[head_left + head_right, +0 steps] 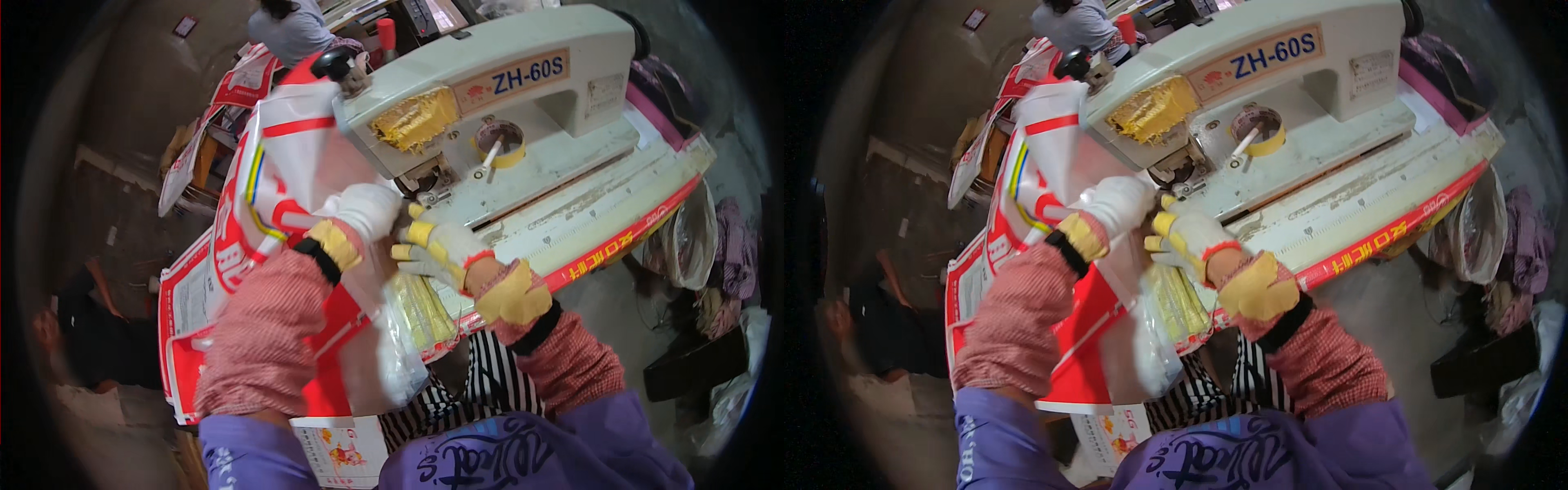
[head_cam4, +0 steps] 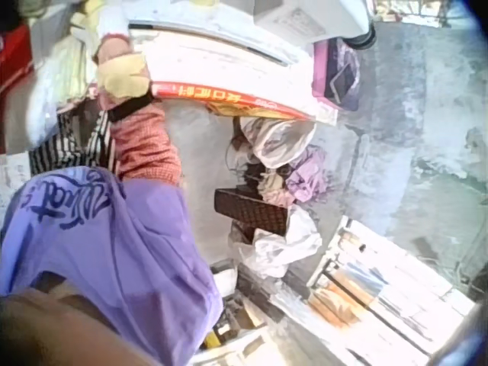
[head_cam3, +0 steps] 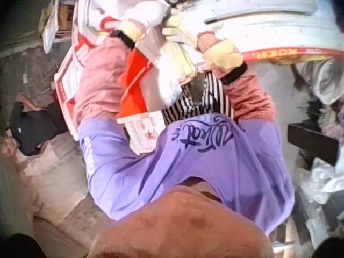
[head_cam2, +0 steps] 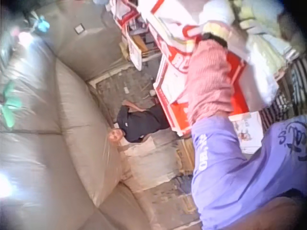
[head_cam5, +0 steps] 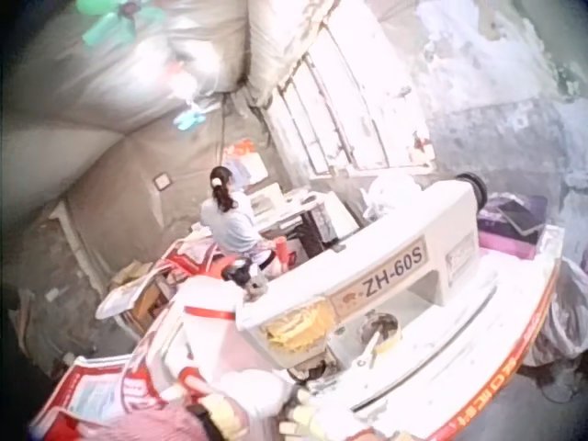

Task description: Inserting plastic liners into large woven fertilizer bags and sewing the tops shut using an industrial sewing machine.

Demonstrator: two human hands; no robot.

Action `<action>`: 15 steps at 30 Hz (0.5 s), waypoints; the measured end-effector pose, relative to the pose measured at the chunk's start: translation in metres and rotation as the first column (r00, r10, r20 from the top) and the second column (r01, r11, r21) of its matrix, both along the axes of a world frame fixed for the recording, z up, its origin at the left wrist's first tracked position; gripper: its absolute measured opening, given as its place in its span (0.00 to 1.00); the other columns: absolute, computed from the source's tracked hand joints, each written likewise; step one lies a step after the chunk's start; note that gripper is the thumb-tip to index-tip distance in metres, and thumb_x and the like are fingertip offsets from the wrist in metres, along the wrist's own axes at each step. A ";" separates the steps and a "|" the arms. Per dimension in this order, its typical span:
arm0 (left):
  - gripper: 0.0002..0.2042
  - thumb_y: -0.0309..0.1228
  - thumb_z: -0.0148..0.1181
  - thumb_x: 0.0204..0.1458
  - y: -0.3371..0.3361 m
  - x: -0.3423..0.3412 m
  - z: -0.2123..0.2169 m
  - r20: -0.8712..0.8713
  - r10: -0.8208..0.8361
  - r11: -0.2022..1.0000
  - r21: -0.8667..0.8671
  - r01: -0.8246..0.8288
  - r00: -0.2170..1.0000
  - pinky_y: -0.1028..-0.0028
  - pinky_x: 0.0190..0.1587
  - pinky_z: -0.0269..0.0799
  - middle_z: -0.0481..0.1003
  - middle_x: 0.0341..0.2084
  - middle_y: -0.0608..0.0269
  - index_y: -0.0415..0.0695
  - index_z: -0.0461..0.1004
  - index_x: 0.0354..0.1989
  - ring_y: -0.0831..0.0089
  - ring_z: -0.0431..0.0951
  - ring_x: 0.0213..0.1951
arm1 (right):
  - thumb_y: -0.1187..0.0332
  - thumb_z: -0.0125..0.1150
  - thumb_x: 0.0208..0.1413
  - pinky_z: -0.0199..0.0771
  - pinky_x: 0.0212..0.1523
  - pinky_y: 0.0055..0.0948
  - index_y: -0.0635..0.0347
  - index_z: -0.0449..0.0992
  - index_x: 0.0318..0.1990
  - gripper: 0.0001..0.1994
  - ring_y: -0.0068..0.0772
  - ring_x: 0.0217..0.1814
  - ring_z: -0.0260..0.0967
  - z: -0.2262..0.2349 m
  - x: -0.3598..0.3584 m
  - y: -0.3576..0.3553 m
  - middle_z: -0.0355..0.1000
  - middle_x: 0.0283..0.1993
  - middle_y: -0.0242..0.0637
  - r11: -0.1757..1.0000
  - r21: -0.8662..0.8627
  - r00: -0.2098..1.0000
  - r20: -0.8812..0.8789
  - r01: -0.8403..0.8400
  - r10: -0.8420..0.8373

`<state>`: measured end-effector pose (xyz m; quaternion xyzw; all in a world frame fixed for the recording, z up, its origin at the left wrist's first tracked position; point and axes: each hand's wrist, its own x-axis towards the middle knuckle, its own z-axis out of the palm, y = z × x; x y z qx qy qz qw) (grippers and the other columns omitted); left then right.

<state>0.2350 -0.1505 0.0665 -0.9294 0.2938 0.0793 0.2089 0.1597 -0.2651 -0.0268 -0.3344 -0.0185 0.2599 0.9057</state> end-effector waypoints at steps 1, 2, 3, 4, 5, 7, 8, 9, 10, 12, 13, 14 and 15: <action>0.08 0.34 0.55 0.42 0.009 0.018 -0.014 0.013 0.132 0.981 -0.146 -0.128 0.991 0.61 0.32 0.71 0.76 0.24 0.55 0.45 0.76 0.27 0.54 0.76 0.30 | 0.63 0.40 0.58 0.66 0.47 0.45 0.49 0.52 0.59 0.21 0.44 0.43 0.65 -0.002 -0.005 -0.002 0.65 0.45 0.39 0.997 0.036 0.991 0.115 -0.071 0.066; 0.08 0.34 0.55 0.42 0.020 0.037 -0.030 0.028 0.143 0.976 -0.168 -0.136 0.989 0.61 0.32 0.71 0.76 0.24 0.55 0.45 0.76 0.27 0.54 0.76 0.30 | 0.65 0.46 0.56 0.66 0.48 0.40 0.53 0.54 0.59 0.23 0.44 0.44 0.66 0.002 -0.011 -0.003 0.65 0.47 0.42 0.985 0.149 0.997 0.024 -0.083 0.080; 0.08 0.34 0.54 0.43 0.042 0.056 -0.043 0.139 0.165 0.969 -0.205 -0.135 0.976 0.61 0.31 0.71 0.76 0.24 0.54 0.45 0.76 0.27 0.54 0.76 0.30 | 0.65 0.46 0.56 0.66 0.48 0.40 0.53 0.54 0.59 0.23 0.44 0.44 0.66 0.011 -0.015 0.006 0.65 0.47 0.42 0.984 0.135 0.992 0.054 -0.119 0.113; 0.09 0.35 0.52 0.44 0.044 0.060 -0.042 0.231 0.175 0.963 -0.242 -0.117 0.957 0.61 0.31 0.71 0.76 0.24 0.54 0.45 0.76 0.28 0.53 0.76 0.30 | 0.69 0.44 0.57 0.66 0.50 0.36 0.57 0.53 0.59 0.22 0.41 0.47 0.65 0.014 -0.021 0.008 0.63 0.50 0.42 0.966 -0.246 0.983 0.143 -0.076 0.114; 0.09 0.35 0.52 0.44 0.051 0.057 -0.042 0.245 0.196 0.957 -0.258 -0.131 0.950 0.61 0.31 0.71 0.76 0.24 0.54 0.45 0.76 0.28 0.53 0.76 0.30 | 0.73 0.42 0.58 0.66 0.52 0.32 0.62 0.52 0.60 0.21 0.38 0.49 0.65 0.018 -0.024 0.010 0.62 0.52 0.43 0.813 -0.582 0.961 0.234 0.017 0.147; 0.08 0.31 0.53 0.42 0.026 0.007 -0.020 0.027 0.099 0.978 -0.189 -0.092 0.995 0.62 0.34 0.73 0.76 0.25 0.51 0.43 0.78 0.24 0.54 0.77 0.30 | 0.75 0.46 0.56 0.68 0.51 0.28 0.65 0.50 0.61 0.25 0.35 0.49 0.66 -0.007 -0.030 -0.009 0.62 0.54 0.47 0.848 -0.525 0.959 0.268 0.070 0.087; 0.08 0.32 0.53 0.43 0.022 -0.029 0.010 -0.172 0.039 0.999 -0.020 -0.043 0.984 0.61 0.32 0.72 0.76 0.23 0.51 0.43 0.77 0.23 0.53 0.76 0.28 | 0.71 0.49 0.54 0.67 0.49 0.27 0.63 0.56 0.58 0.23 0.37 0.47 0.67 -0.011 -0.041 -0.015 0.67 0.48 0.45 0.784 -0.569 0.911 0.411 0.247 0.012; 0.08 0.33 0.52 0.44 0.019 -0.069 0.032 -0.230 0.107 0.988 -0.088 -0.130 0.967 0.61 0.31 0.72 0.75 0.22 0.51 0.45 0.77 0.22 0.53 0.76 0.27 | 0.68 0.52 0.52 0.65 0.48 0.25 0.61 0.62 0.56 0.22 0.39 0.46 0.68 -0.014 -0.047 -0.022 0.72 0.43 0.42 0.700 -0.580 0.833 0.551 0.417 -0.040; 0.08 0.32 0.51 0.44 0.045 -0.097 0.036 -0.252 -0.102 0.990 -0.124 0.072 0.962 0.60 0.29 0.71 0.75 0.21 0.51 0.46 0.77 0.25 0.52 0.75 0.26 | 0.68 0.52 0.52 0.66 0.46 0.25 0.61 0.63 0.55 0.22 0.40 0.48 0.67 -0.004 -0.055 -0.027 0.72 0.41 0.45 0.675 -0.572 0.812 0.579 0.466 -0.070; 0.08 0.33 0.52 0.43 0.062 -0.154 0.083 -0.285 -0.179 0.970 -0.210 0.121 0.942 0.61 0.28 0.70 0.73 0.19 0.57 0.49 0.76 0.31 0.58 0.75 0.24 | 0.69 0.52 0.51 0.67 0.44 0.27 0.60 0.64 0.54 0.21 0.43 0.46 0.67 0.019 -0.062 -0.048 0.72 0.39 0.45 0.502 -0.587 0.719 0.687 0.635 -0.106; 0.09 0.33 0.53 0.42 0.064 -0.178 0.104 -0.265 -0.105 0.993 -0.087 0.085 0.958 0.61 0.30 0.70 0.73 0.19 0.60 0.49 0.75 0.31 0.62 0.76 0.24 | 0.70 0.52 0.50 0.68 0.43 0.29 0.59 0.66 0.53 0.20 0.45 0.44 0.68 0.029 -0.062 -0.055 0.72 0.37 0.44 0.335 -0.542 0.604 0.789 0.771 -0.115; 0.09 0.33 0.53 0.42 0.063 -0.189 0.116 -0.261 -0.098 0.992 -0.097 0.076 0.960 0.61 0.30 0.70 0.73 0.19 0.60 0.49 0.75 0.31 0.62 0.76 0.24 | 0.72 0.53 0.48 0.69 0.40 0.31 0.58 0.68 0.51 0.19 0.45 0.41 0.67 0.027 -0.053 -0.065 0.71 0.35 0.44 0.158 -0.490 0.508 0.853 0.857 -0.115; 0.09 0.33 0.54 0.40 0.061 -0.193 0.125 -0.148 -0.139 0.987 0.066 0.150 0.979 0.61 0.34 0.70 0.73 0.19 0.63 0.49 0.75 0.31 0.65 0.76 0.26 | 0.73 0.53 0.46 0.69 0.38 0.33 0.57 0.69 0.49 0.19 0.45 0.38 0.67 0.025 -0.040 -0.078 0.70 0.32 0.43 -0.029 -0.417 0.413 0.906 0.909 -0.094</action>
